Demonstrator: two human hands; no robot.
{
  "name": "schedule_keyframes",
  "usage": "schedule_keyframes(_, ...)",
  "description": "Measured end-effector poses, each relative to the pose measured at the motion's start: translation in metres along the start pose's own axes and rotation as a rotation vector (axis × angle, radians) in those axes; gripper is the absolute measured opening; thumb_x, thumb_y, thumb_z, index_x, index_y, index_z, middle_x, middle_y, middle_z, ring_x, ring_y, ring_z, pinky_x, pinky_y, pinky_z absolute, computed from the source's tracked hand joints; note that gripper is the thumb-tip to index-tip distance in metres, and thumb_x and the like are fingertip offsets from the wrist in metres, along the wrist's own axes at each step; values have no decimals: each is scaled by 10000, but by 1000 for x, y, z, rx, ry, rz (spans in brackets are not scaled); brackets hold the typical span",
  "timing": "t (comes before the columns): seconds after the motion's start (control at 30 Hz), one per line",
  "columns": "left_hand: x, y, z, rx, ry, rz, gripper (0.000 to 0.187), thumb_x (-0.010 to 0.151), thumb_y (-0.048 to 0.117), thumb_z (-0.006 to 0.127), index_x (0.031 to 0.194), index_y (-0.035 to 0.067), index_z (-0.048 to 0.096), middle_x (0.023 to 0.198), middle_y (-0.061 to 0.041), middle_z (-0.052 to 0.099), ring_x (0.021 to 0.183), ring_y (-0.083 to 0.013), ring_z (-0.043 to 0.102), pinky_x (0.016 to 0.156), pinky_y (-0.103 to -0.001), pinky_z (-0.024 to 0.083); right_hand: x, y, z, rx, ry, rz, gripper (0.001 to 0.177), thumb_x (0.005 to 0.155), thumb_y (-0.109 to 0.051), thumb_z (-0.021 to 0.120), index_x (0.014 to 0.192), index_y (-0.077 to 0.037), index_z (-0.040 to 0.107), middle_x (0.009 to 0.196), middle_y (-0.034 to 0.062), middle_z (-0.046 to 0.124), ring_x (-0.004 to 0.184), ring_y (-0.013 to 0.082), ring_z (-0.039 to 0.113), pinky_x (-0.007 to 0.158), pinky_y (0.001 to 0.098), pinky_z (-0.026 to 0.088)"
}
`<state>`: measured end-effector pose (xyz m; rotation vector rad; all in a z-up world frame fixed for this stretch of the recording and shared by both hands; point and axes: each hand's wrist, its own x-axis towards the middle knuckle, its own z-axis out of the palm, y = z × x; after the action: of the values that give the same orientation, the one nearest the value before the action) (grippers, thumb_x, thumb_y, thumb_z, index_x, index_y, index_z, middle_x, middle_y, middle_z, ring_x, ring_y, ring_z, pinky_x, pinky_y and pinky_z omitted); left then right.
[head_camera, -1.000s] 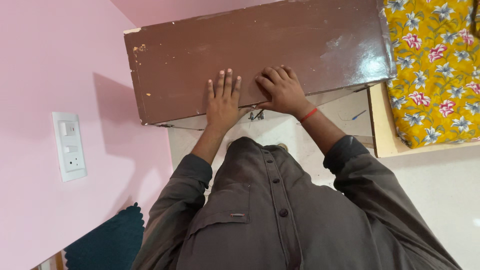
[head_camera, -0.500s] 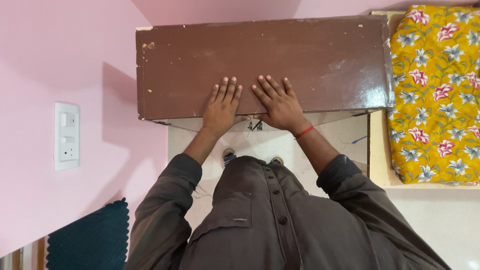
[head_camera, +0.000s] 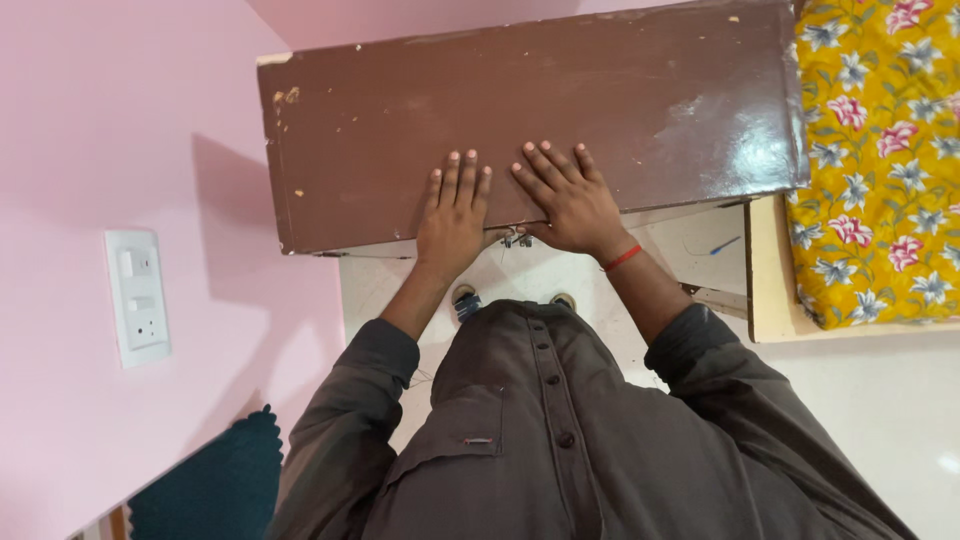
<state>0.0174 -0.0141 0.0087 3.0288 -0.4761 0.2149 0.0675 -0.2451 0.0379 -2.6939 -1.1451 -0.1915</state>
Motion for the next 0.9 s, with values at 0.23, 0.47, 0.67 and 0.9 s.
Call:
schedule_keyframes(0.23,-28,2,4,-113,67,16,1029,818,722,664,1523,1,462,1635,-228,356,1537,-409,284,1243,-559,244,-18,-24,6,-26,-18,66,888,871,-678,627,1578,-162,471,1647,97,398,1512,278,366,1252,540,182)
schedule_keyframes(0.47,-34,-1,6,-84,76,124,857,887,622,672,1511,60,506,1633,-166,378,1520,-403,319,1213,-572,279,-58,-65,33,3,209,454,802,944,-622,637,1549,-118,486,1626,98,416,1527,281,340,1266,500,189)
schedule_keyframes(0.67,-38,-6,3,-74,106,204,718,965,561,646,1508,104,537,1638,-137,402,1520,-396,341,1221,-566,286,-107,-68,61,-63,412,766,634,1056,-455,625,1568,-108,487,1662,112,364,1557,332,308,1268,523,185)
schedule_keyframes(0.9,-36,-5,2,-134,70,183,719,973,554,637,1519,99,529,1650,-140,385,1535,-392,305,1236,-564,242,-128,-51,61,80,568,878,583,1053,-288,698,1547,-71,474,1652,157,358,1516,374,363,1237,517,327)
